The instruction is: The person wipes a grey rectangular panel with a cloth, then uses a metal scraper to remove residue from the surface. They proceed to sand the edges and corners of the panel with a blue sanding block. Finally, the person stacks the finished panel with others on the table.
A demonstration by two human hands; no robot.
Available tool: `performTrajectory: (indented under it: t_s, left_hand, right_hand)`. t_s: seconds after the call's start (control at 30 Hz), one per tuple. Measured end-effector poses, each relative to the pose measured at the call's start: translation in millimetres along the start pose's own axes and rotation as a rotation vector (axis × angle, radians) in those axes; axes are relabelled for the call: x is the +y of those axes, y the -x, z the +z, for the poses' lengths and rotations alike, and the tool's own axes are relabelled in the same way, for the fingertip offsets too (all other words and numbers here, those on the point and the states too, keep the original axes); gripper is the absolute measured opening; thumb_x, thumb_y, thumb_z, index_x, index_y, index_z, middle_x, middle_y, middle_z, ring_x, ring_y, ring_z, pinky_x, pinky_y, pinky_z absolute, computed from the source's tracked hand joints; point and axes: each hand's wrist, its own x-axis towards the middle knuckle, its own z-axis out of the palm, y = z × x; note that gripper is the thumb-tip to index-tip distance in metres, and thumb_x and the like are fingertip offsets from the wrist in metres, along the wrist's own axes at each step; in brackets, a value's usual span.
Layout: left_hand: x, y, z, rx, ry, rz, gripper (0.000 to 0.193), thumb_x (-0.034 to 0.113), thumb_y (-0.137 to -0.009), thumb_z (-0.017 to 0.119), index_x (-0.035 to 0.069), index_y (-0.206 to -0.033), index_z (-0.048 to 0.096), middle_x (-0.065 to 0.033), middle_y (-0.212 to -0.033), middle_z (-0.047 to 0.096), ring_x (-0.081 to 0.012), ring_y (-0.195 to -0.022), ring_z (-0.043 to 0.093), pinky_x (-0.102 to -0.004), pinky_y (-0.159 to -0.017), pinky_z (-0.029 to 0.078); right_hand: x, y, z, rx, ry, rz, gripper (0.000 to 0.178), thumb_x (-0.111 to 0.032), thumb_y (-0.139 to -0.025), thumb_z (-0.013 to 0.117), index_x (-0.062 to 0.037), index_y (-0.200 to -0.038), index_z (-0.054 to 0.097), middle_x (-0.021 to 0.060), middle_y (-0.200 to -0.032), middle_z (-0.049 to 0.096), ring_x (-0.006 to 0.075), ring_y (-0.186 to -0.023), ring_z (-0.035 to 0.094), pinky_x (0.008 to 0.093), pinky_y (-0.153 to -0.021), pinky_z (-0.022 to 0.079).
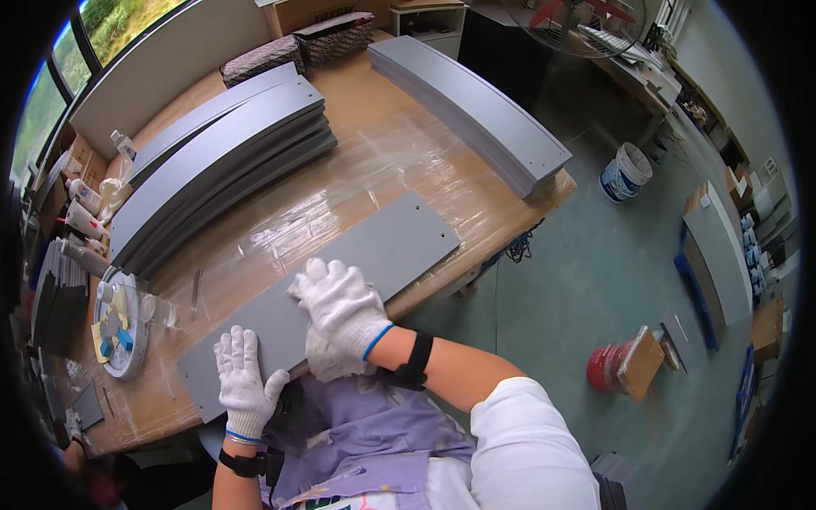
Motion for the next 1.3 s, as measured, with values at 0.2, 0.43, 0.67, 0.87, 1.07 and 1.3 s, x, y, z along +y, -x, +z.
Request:
performTrajectory:
  t_s: [0.2,0.43,0.67,0.87,1.07,1.3]
  left_hand:
    - [27,-15,-1,-0.007,-0.029,0.005,0.101,0.059,-0.071,0.075,0.000,-0.146,0.041,-0.0259,-0.152,0.037,-0.0448,-0.143,0.029,-0.0546,-0.121,0.017]
    - [60,-52,6,-0.023,0.078,0.175,0.102,0.055,-0.065,0.081,0.002,-0.144,0.044,-0.0247,-0.150,0.040,-0.0442,-0.142,0.032,-0.0575,-0.120,0.017]
    - [58,-54,1,-0.015,0.107,0.153,0.094,0.055,-0.066,0.080,0.002,-0.138,0.051,-0.0252,-0.146,0.044,-0.0456,-0.139,0.036,-0.0586,-0.119,0.018]
    - [58,-54,1,-0.014,0.112,0.146,0.093,0.054,-0.067,0.080,0.001,-0.138,0.051,-0.0258,-0.147,0.044,-0.0458,-0.140,0.036,-0.0579,-0.119,0.019]
    - [38,-34,7,-0.030,0.036,0.086,0.103,0.056,-0.072,0.075,-0.004,-0.146,0.038,-0.0273,-0.153,0.035,-0.0435,-0.145,0.029,-0.0531,-0.121,0.017]
    - [-43,48,-11,-0.049,-0.073,-0.145,0.111,0.051,-0.067,0.079,0.001,-0.153,0.029,-0.0247,-0.158,0.027,-0.0424,-0.147,0.024,-0.0516,-0.122,0.015]
  right_hand:
    - [152,15,-27,0.154,0.342,0.375,0.024,-0.024,-0.091,0.061,-0.0062,-0.106,0.060,0.0126,-0.102,0.056,0.0294,-0.094,0.057,0.0404,-0.081,0.050]
    - [155,21,-42,0.111,0.308,0.301,0.021,-0.024,-0.091,0.059,-0.0087,-0.105,0.062,0.0119,-0.101,0.056,0.0300,-0.093,0.058,0.0420,-0.079,0.050]
    - [133,41,-26,0.153,0.243,0.091,0.032,-0.025,-0.087,0.063,-0.0024,-0.111,0.062,0.0135,-0.101,0.056,0.0304,-0.093,0.058,0.0427,-0.077,0.051]
    - [124,-7,-23,-0.025,0.408,0.306,0.029,-0.029,-0.090,0.060,-0.0077,-0.109,0.061,0.0120,-0.101,0.056,0.0292,-0.096,0.057,0.0415,-0.076,0.050]
    - [-6,-22,29,-0.001,-0.110,-0.355,0.041,-0.025,-0.087,0.058,-0.0065,-0.124,0.060,0.0132,-0.122,0.055,0.0290,-0.111,0.054,0.0399,-0.091,0.047]
    - [164,-28,-17,0.203,0.444,0.291,0.034,-0.024,-0.092,0.057,-0.0090,-0.123,0.057,0.0122,-0.111,0.057,0.0302,-0.099,0.059,0.0411,-0.083,0.051]
